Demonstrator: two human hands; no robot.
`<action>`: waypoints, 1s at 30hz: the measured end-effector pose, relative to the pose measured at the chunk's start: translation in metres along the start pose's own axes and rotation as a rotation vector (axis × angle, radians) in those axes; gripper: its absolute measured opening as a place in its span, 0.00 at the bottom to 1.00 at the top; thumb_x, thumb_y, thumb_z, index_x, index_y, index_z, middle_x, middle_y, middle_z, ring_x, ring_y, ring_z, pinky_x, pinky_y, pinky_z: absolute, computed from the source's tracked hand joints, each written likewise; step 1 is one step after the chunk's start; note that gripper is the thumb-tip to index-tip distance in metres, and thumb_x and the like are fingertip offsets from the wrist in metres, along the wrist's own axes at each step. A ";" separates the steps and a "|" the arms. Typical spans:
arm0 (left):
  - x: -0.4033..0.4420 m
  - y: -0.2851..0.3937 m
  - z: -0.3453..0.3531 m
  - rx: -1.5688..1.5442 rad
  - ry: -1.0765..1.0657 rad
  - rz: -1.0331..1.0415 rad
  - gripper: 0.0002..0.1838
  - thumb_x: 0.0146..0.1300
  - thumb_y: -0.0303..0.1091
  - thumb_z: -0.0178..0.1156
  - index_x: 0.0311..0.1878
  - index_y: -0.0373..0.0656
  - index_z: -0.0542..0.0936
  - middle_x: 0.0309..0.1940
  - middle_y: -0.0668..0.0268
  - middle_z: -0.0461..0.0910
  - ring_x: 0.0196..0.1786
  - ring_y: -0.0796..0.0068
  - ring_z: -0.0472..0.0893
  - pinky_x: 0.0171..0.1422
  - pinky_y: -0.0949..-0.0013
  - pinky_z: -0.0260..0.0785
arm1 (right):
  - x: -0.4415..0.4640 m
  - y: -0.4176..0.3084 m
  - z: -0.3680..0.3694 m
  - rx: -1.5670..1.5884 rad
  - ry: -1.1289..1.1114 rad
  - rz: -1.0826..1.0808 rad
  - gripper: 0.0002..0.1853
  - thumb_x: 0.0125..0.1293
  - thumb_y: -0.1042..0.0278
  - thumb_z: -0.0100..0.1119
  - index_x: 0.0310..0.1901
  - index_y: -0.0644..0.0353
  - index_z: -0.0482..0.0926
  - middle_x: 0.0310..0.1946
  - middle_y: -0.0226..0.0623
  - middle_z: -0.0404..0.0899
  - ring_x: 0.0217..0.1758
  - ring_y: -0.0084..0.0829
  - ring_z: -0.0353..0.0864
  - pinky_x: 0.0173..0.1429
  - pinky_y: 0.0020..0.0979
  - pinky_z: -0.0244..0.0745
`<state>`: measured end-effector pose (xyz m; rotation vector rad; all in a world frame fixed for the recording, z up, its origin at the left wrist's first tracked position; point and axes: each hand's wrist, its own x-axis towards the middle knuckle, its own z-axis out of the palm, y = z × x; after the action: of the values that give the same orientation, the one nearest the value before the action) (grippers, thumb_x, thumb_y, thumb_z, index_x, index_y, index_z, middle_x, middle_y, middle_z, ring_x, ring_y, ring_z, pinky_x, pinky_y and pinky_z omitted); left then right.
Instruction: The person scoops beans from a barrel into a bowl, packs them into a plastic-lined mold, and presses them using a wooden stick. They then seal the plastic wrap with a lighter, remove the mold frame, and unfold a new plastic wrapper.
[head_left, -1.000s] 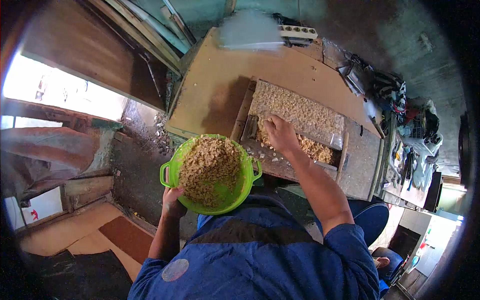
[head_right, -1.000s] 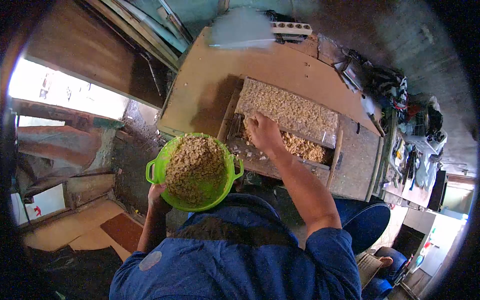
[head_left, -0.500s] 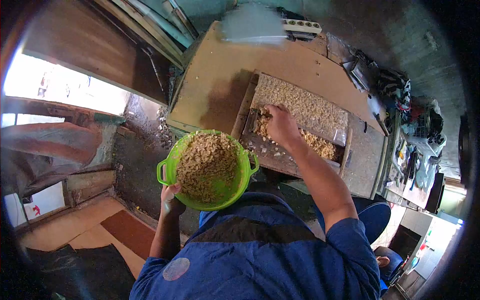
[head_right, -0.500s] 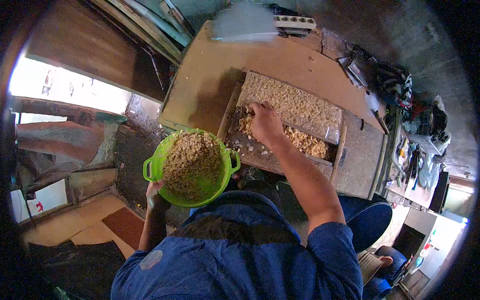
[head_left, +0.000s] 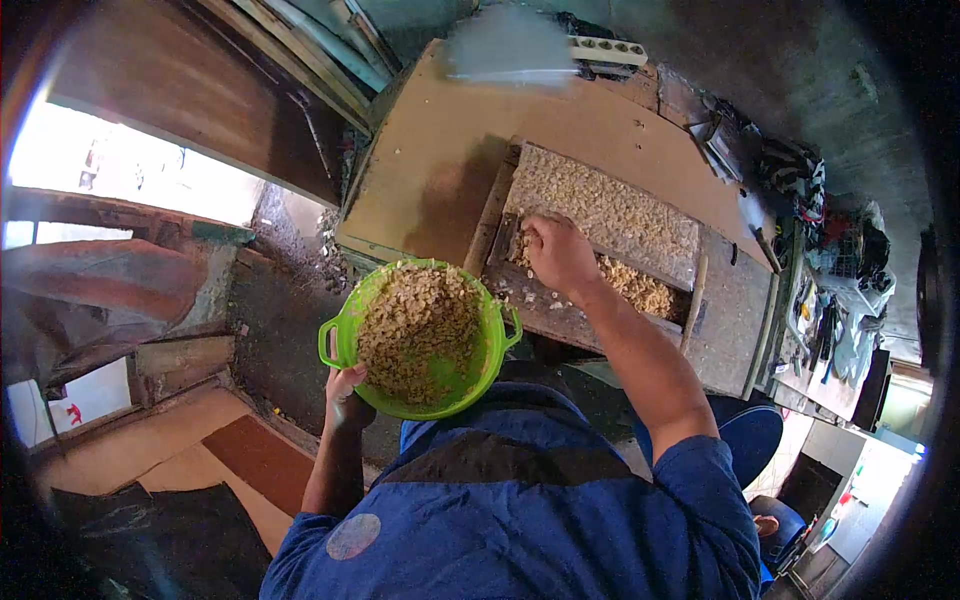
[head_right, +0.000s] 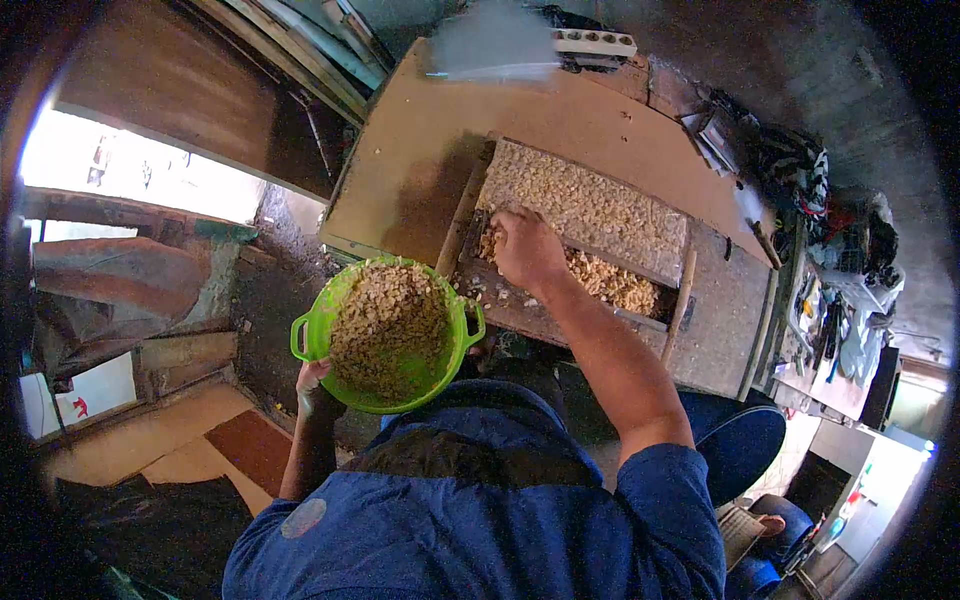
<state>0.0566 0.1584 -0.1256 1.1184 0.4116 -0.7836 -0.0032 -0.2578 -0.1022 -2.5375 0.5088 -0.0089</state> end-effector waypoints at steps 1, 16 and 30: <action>0.000 0.000 0.000 0.012 0.035 -0.022 0.48 0.54 0.21 0.49 0.81 0.54 0.50 0.30 0.76 0.68 0.29 0.83 0.68 0.36 0.76 0.62 | 0.001 -0.003 -0.002 0.029 0.045 0.000 0.12 0.66 0.68 0.56 0.48 0.60 0.82 0.45 0.50 0.79 0.51 0.53 0.80 0.57 0.49 0.77; -0.042 0.001 -0.013 0.050 -0.030 0.151 0.45 0.63 0.33 0.61 0.80 0.51 0.49 0.40 0.73 0.72 0.39 0.82 0.73 0.50 0.68 0.70 | -0.073 -0.031 -0.001 0.214 0.095 -0.076 0.10 0.68 0.75 0.55 0.50 0.63 0.79 0.43 0.52 0.79 0.47 0.53 0.82 0.51 0.47 0.80; -0.045 -0.074 0.021 0.091 0.083 0.127 0.48 0.54 0.29 0.58 0.80 0.45 0.50 0.73 0.59 0.63 0.73 0.60 0.65 0.76 0.58 0.57 | -0.091 -0.039 0.047 0.104 -0.229 -0.101 0.15 0.64 0.79 0.51 0.52 0.66 0.78 0.49 0.54 0.76 0.52 0.55 0.79 0.56 0.48 0.76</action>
<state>-0.0300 0.1395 -0.1347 1.2528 0.3730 -0.6509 -0.0685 -0.1712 -0.1133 -2.4203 0.2821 0.2097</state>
